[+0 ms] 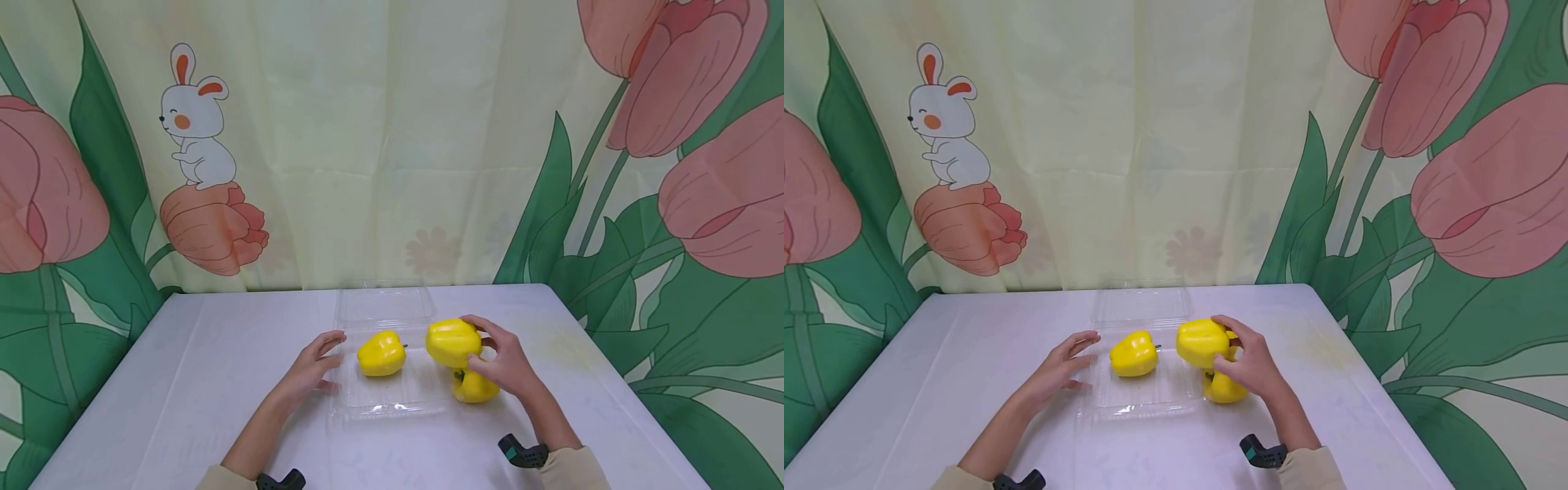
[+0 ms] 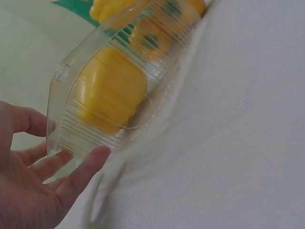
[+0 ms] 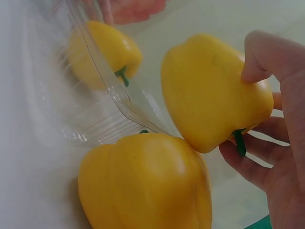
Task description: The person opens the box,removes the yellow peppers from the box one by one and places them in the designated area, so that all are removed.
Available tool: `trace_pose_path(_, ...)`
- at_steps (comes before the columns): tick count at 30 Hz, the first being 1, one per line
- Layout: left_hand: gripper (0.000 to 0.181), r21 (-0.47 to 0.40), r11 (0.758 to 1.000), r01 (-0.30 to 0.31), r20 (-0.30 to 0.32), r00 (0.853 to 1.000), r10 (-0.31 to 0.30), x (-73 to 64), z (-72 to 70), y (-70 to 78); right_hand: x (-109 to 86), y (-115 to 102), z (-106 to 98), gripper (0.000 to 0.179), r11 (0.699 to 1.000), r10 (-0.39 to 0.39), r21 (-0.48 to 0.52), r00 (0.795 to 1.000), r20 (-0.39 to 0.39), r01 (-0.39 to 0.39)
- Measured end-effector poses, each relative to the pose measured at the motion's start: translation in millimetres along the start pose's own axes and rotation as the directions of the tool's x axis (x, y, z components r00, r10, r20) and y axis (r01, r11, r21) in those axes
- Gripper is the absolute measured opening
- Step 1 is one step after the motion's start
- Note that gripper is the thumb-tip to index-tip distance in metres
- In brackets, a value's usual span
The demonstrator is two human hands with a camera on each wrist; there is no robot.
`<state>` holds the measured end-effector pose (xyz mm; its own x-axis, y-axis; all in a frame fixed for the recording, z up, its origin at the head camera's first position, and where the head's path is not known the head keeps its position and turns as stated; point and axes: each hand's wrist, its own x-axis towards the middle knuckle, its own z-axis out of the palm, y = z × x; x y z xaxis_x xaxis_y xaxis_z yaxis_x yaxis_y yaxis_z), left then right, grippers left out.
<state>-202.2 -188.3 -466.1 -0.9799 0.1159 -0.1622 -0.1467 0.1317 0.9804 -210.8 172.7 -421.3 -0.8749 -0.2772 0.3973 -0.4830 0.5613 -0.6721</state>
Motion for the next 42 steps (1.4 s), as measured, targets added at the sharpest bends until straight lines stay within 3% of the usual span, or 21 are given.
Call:
trace_pose_path(12,0.049,-0.003,1.0,-0.003,-0.001,1.0,0.003,0.6,0.4,-0.1,1.3,5,-7,0.064,1.0,-0.004,0.013,1.0,-0.026,0.005)
trace_pose_path(26,0.048,0.003,1.0,0.004,-0.006,1.0,-0.004,0.7,0.8,0.2,3.0,11,-15,0.064,0.998,0.064,-0.008,0.997,-0.043,-0.064)
trace_pose_path(42,0.05,-0.026,1.0,-0.017,-0.011,1.0,0.016,3.1,-0.6,-3.4,2.5,25,-27,0.06,0.999,0.027,-0.039,0.991,-0.128,-0.032)
